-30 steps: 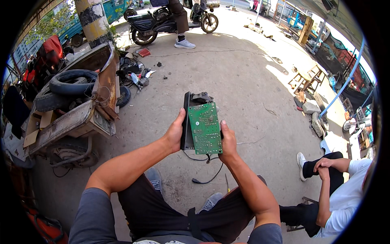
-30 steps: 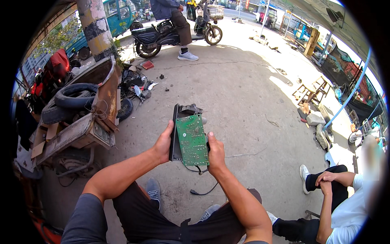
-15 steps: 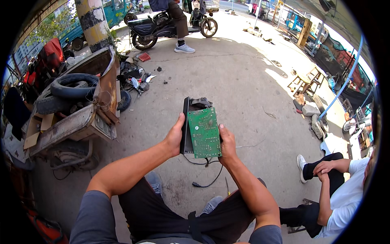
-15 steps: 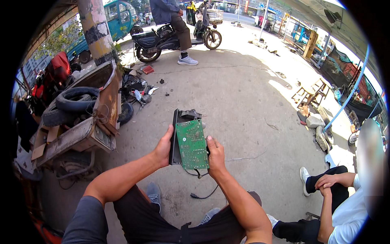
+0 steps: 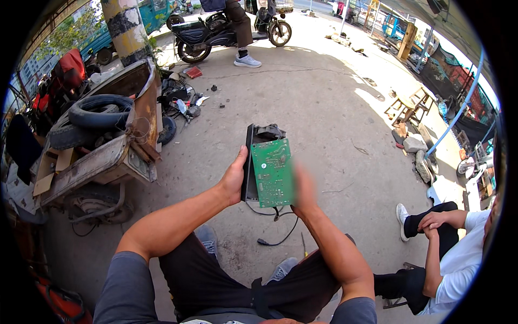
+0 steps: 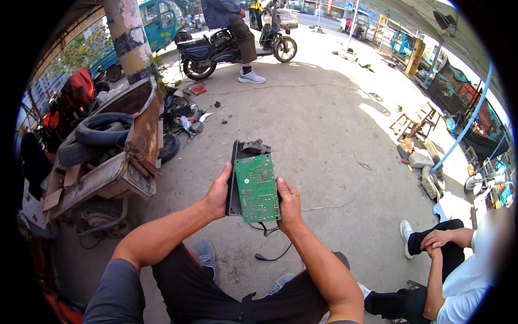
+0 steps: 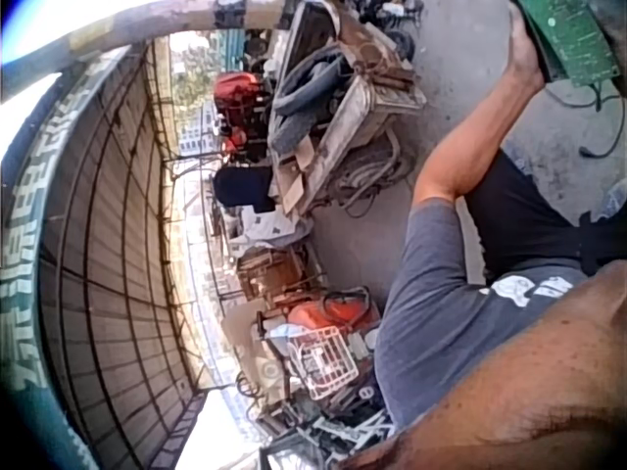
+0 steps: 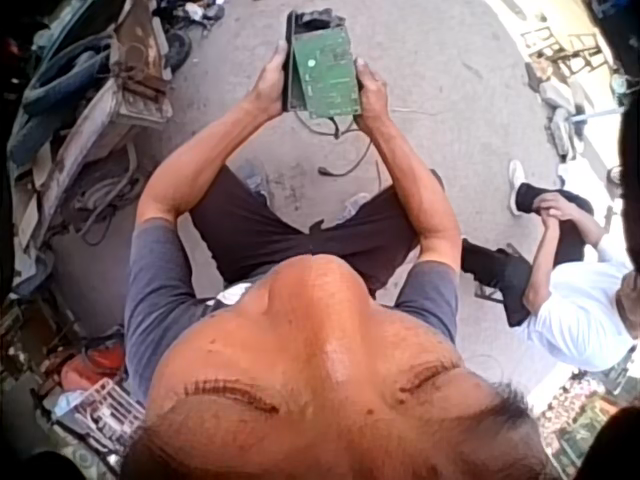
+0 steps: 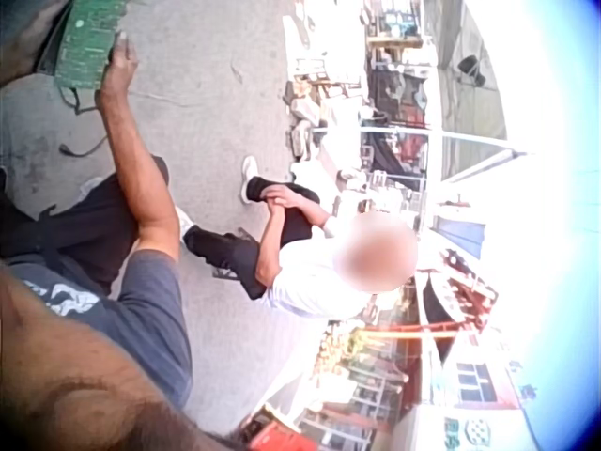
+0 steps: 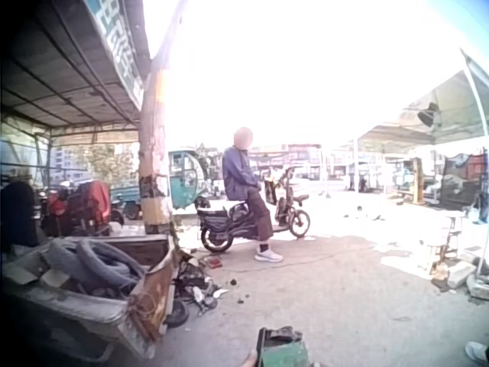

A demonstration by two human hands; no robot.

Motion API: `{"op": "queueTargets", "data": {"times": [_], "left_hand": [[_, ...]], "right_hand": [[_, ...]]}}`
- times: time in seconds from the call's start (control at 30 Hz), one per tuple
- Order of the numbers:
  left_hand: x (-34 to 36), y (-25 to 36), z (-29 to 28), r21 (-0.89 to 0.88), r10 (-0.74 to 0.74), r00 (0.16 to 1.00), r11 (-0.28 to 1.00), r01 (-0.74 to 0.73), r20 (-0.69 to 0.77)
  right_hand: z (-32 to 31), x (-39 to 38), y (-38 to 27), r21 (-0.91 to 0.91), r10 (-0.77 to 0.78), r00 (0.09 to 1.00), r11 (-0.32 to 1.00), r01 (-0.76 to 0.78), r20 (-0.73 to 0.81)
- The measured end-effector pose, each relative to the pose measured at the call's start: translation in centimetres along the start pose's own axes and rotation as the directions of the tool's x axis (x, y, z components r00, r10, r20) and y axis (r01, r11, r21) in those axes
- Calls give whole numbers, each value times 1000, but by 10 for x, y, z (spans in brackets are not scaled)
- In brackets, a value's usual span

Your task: The person uses a screwdriver to open a black rectangular electronic device, removes the cover, and inspects the internal circuit board and components. The person holds the device and rotates it to view different sides while seated on the ground.

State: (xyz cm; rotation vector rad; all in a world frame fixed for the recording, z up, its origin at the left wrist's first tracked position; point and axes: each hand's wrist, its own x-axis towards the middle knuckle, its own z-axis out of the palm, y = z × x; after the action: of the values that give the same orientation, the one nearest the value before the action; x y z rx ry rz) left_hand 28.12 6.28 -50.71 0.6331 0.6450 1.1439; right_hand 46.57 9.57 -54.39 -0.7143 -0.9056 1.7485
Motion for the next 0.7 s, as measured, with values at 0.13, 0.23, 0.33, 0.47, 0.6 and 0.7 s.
{"op": "queueTargets", "data": {"times": [0.13,0.23,0.33,0.47,0.6,0.7], "left_hand": [[-1,1,5,3,7,1000,1000,-7,4],[-1,1,6,-4,3,1000,1000,-3,17],[1,-1,0,-23,0,1000,1000,0,16],[4,-4,-6,-15,-4,1000,1000,3,-31],[5,-7,-7,16,6,999,1000,-6,-37],[2,-5,-2,-21,26,1000,999,-26,-16]], "right_hand": [[-7,5,2,-22,83,990,996,-81,114],[-9,6,2,-21,130,972,992,-128,195],[4,-1,-6,33,89,983,995,-95,163],[12,-10,-19,12,50,985,999,-53,166],[9,-10,-15,41,94,984,994,-102,148],[11,-6,-9,84,127,980,986,-141,155]]}}
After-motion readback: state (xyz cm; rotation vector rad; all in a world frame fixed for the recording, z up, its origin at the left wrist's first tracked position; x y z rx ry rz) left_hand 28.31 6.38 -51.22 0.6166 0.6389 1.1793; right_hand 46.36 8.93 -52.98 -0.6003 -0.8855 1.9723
